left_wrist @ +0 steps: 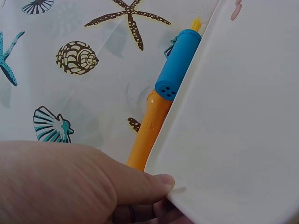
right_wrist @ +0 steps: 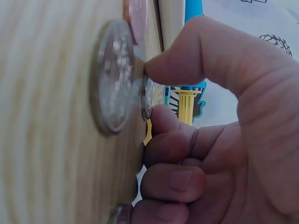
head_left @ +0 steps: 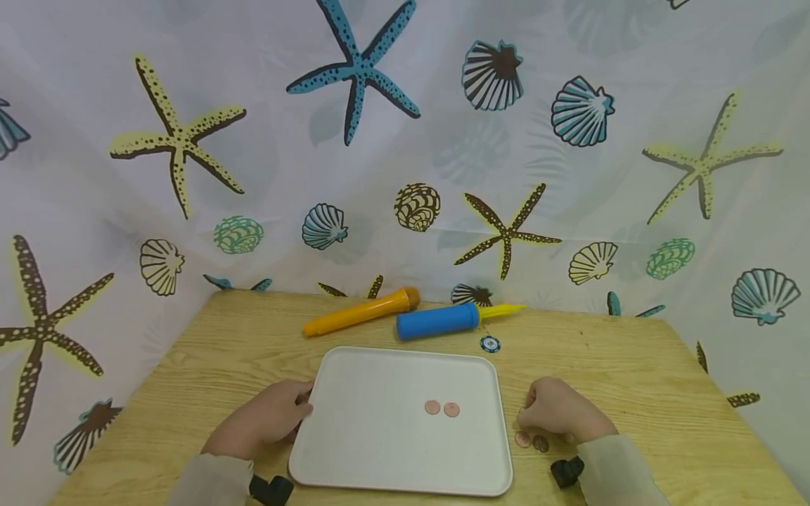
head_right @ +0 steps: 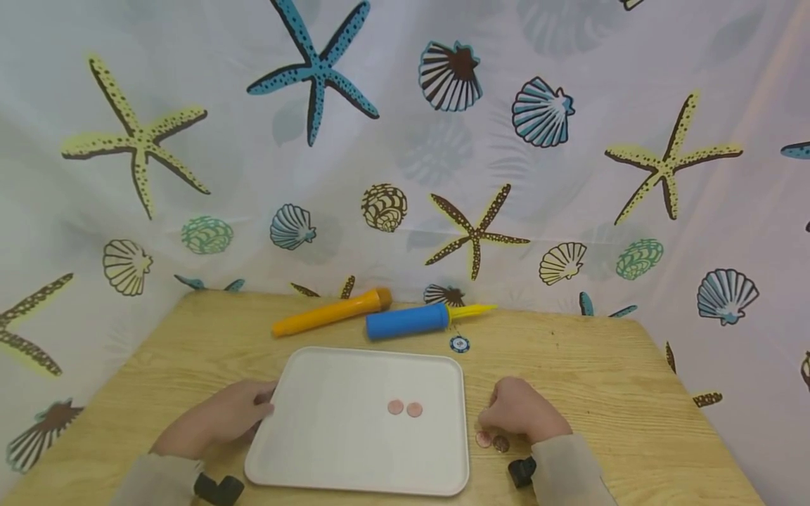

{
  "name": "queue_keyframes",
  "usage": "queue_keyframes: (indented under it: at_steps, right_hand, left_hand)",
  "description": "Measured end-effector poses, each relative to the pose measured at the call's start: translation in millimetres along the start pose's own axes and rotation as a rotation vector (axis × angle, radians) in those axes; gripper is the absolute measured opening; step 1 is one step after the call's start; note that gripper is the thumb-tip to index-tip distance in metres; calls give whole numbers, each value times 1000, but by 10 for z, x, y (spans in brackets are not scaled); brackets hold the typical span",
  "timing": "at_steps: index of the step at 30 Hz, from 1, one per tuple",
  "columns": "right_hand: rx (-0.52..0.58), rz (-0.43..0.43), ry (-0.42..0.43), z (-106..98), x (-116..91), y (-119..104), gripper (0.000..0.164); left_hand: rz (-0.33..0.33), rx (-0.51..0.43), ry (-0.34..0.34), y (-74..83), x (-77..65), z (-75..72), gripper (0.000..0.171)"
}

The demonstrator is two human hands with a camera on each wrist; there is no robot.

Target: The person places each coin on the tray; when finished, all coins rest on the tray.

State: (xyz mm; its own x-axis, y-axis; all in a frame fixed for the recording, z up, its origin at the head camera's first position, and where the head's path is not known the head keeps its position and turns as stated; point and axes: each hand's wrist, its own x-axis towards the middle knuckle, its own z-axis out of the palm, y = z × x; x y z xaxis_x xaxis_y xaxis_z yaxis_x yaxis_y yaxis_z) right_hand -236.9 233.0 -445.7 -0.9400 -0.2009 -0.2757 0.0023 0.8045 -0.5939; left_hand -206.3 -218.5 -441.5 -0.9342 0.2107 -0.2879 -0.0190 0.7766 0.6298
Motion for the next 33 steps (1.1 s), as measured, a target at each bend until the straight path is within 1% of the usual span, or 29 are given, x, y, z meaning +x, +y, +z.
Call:
queue_keyframes:
  at_steps: [6,9,13,14,16,18,20,22,25,27,33]
  right_hand:
    - [-10,7,-5,0,6,19,28]
    - [4,6,-2,-14,-7,37,20]
    - [5,-67,-21,-67,-78,105,4]
    - [1,-94,-37,-85,-104,131,3]
    - [-15,-148,-72,-121,-159,178,9]
    - [-20,-185,-109,-153,-205,221,16]
    - [-22,-200,-141,-174,-243,238,24]
    - [-30,-201,-156,-180,-272,240,28]
    - [-45,-196,-158,-178,-301,237,27]
    - [-58,-196,-145,-175,-311,236,25]
    - [-66,-166,-130,-156,-323,205,17]
  left_hand:
    - [-8,-12,-10,-6,-1,14,49]
    - [-23,-8,-12,-3,3,24,49]
    - [-44,8,-20,9,5,24,50]
    - [-46,5,-23,13,3,21,50]
    - [-46,0,-29,19,-3,10,51]
    - [-43,-7,-28,20,-5,-1,51]
    - [-35,-9,-22,12,-4,-11,51]
    - [-30,-3,-15,-1,0,-11,51]
    - [-26,-14,-16,-16,10,-1,51]
    - [-31,-20,-17,-21,14,8,51]
    - [-12,-10,-13,-25,15,14,50]
